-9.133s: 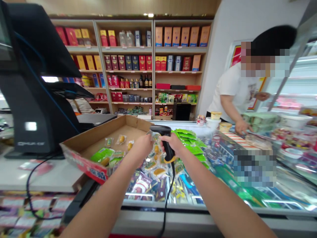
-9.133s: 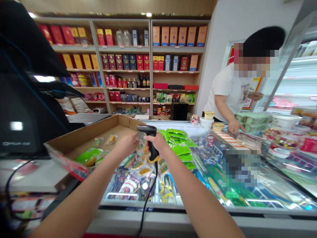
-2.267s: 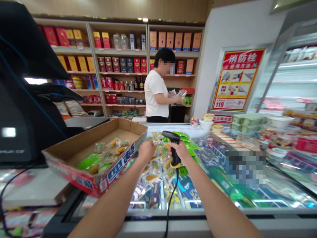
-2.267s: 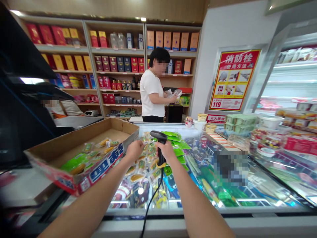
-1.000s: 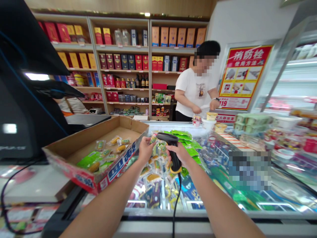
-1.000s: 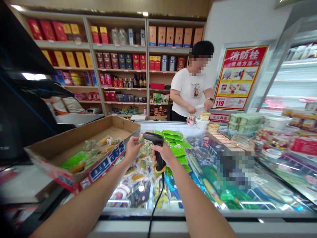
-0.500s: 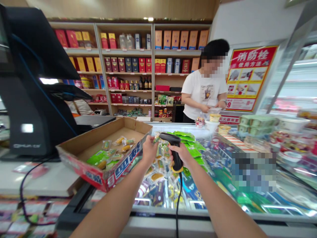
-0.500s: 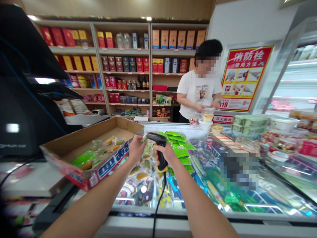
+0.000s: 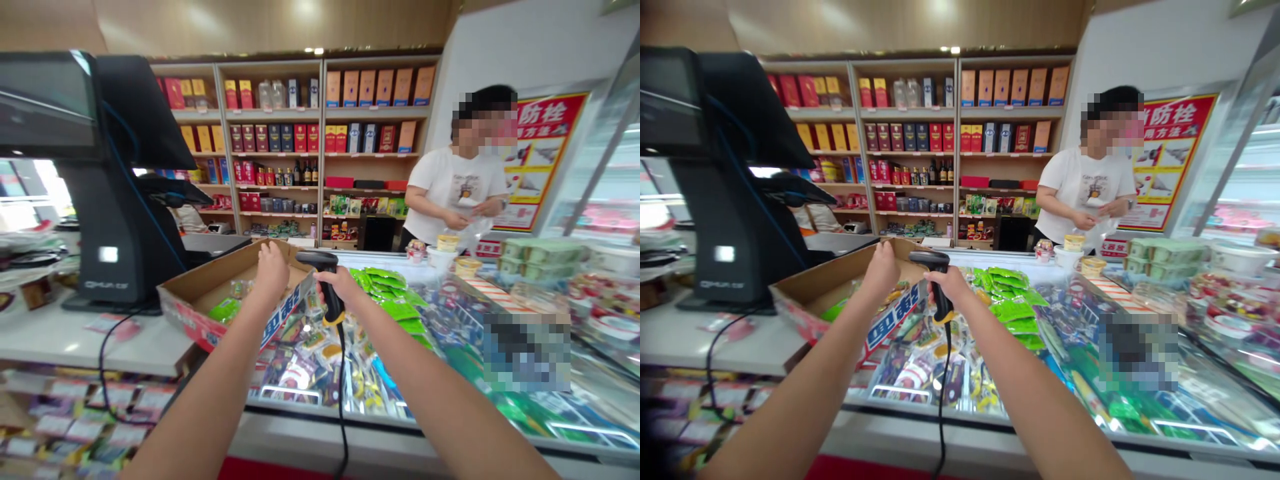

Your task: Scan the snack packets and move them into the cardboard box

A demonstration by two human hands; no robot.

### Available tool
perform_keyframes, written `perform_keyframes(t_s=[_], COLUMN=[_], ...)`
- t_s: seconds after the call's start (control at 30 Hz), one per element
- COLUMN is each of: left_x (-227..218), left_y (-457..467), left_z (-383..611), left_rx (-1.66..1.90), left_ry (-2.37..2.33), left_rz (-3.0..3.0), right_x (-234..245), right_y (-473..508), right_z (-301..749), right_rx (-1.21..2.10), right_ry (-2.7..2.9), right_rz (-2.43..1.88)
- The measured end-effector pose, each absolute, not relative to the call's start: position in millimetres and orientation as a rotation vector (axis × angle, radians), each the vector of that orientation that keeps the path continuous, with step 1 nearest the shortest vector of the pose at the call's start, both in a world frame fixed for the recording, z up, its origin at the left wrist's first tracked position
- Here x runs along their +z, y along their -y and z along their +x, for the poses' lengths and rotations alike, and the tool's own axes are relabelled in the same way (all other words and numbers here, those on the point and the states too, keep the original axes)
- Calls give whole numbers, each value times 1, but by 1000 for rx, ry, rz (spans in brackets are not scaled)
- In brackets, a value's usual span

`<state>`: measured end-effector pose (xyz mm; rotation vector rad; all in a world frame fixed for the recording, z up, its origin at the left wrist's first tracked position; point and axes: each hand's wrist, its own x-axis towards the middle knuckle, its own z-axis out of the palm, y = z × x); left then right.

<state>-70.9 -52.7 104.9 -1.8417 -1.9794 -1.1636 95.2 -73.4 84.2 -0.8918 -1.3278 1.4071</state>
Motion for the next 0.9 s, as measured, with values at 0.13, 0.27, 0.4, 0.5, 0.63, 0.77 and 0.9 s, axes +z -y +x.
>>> perform_keyframes(t_s=[0.13, 0.27, 0.4, 0.5, 0.63, 0.77, 0.9], left_x=[91, 73, 50, 31, 16, 14, 11], left_y=[56, 53, 37, 25, 16, 13, 14], left_z=[-51, -26, -10, -8, -14, -18, -19], left_rx=[-1023, -536, -199, -128, -114, -93, -158], left_ry=[1897, 1803, 1802, 1817, 1819, 1797, 1746], left_rz=[-2078, -2508, -2630, -2643, -2643, -2661, -2673], right_x=[75, 64, 55, 47, 38, 34, 32], right_y=[73, 75, 79, 79, 77, 75, 74], right_z=[106, 130, 156, 171, 182, 183, 182], right_rx=[1389, 1336, 1309, 1305, 1319, 1316, 1290], right_ry=[1293, 1217, 1136, 1087, 1014, 1024, 1038], right_rz=[-917, -974, -1021, -1049, -1049, -1049, -1056])
